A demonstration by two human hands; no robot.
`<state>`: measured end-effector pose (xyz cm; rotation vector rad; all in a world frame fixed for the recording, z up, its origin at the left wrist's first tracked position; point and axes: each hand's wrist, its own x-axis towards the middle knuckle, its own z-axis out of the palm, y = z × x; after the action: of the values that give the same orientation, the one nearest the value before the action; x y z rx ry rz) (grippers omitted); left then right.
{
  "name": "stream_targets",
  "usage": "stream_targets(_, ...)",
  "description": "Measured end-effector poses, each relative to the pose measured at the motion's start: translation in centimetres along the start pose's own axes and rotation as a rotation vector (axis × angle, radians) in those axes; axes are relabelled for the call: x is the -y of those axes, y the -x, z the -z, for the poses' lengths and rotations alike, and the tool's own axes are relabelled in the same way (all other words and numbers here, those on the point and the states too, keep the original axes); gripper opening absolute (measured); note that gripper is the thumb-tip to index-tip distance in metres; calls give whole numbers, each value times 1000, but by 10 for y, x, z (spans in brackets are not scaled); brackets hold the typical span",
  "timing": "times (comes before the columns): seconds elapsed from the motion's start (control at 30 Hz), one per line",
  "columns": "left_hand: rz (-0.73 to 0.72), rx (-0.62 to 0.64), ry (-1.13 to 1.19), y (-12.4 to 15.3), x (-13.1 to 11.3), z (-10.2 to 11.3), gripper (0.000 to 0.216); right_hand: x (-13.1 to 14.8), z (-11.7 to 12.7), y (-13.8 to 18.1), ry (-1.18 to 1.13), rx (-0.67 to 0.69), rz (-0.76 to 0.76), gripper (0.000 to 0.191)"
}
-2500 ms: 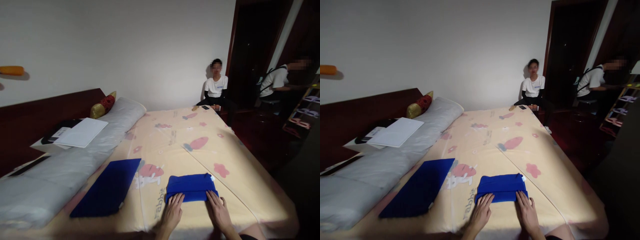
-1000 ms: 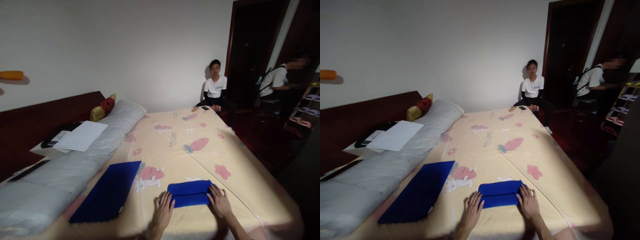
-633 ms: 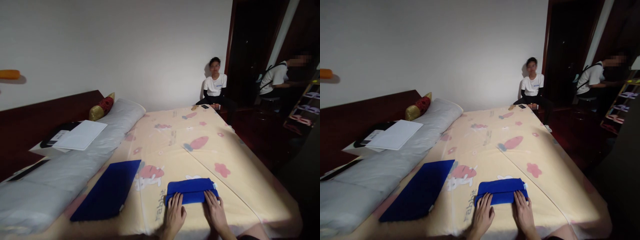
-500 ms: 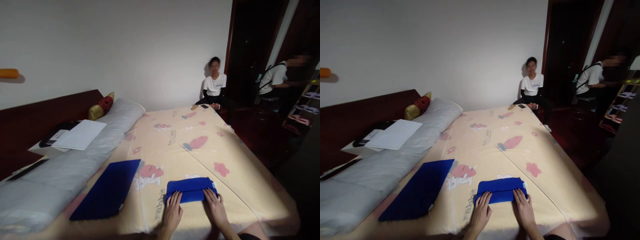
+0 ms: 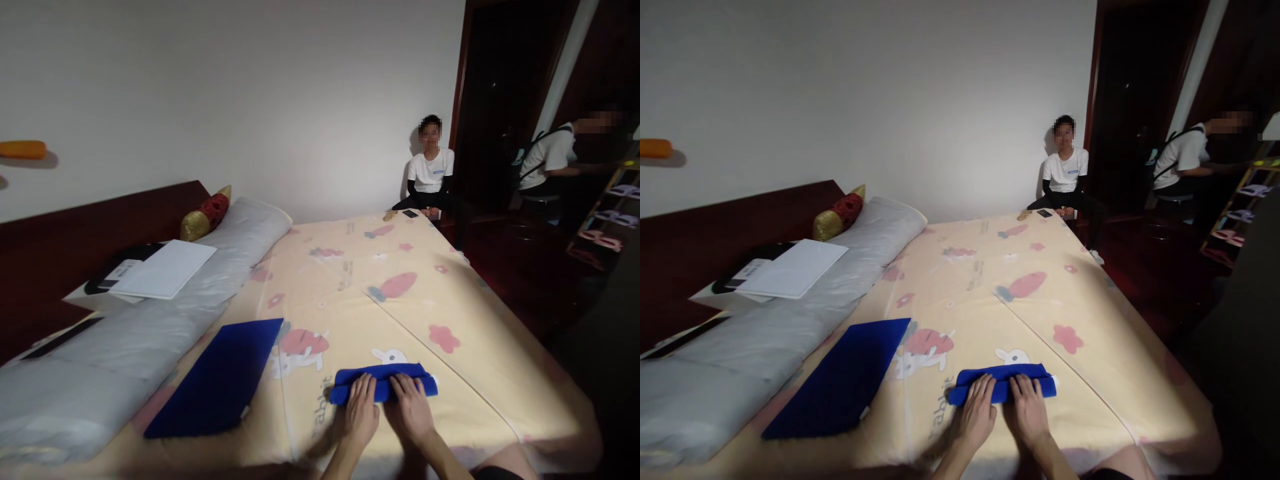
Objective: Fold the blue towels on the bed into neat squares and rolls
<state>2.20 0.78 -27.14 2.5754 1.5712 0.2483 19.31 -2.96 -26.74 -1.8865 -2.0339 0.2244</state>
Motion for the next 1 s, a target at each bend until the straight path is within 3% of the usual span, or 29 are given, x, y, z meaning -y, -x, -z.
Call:
stream_targets(0.1,-164,-3,28,-1,-4,-2,65,8,-16,1,-7,25,120,61)
stream_targets(0.17,-224,-3,-7,1,6,2,65,-4,-19,2,10,16,170,61)
stream_targets(0.4,-135,-77,-177,19,60,20,74,-75,-7,17,66,-82,140,61)
stream_targets(0.53,-100,-108,-207,25,60,20,81,-73,-8,21,83,-122,125,64)
stream_targets(0.73,14,-128,-226,33,69,6,61,-71,-12,34,125,-208,-65,49)
stream_targets(1.0,75,-47,-105,8,65,29,41,-68,30,3,67,5,-78,40)
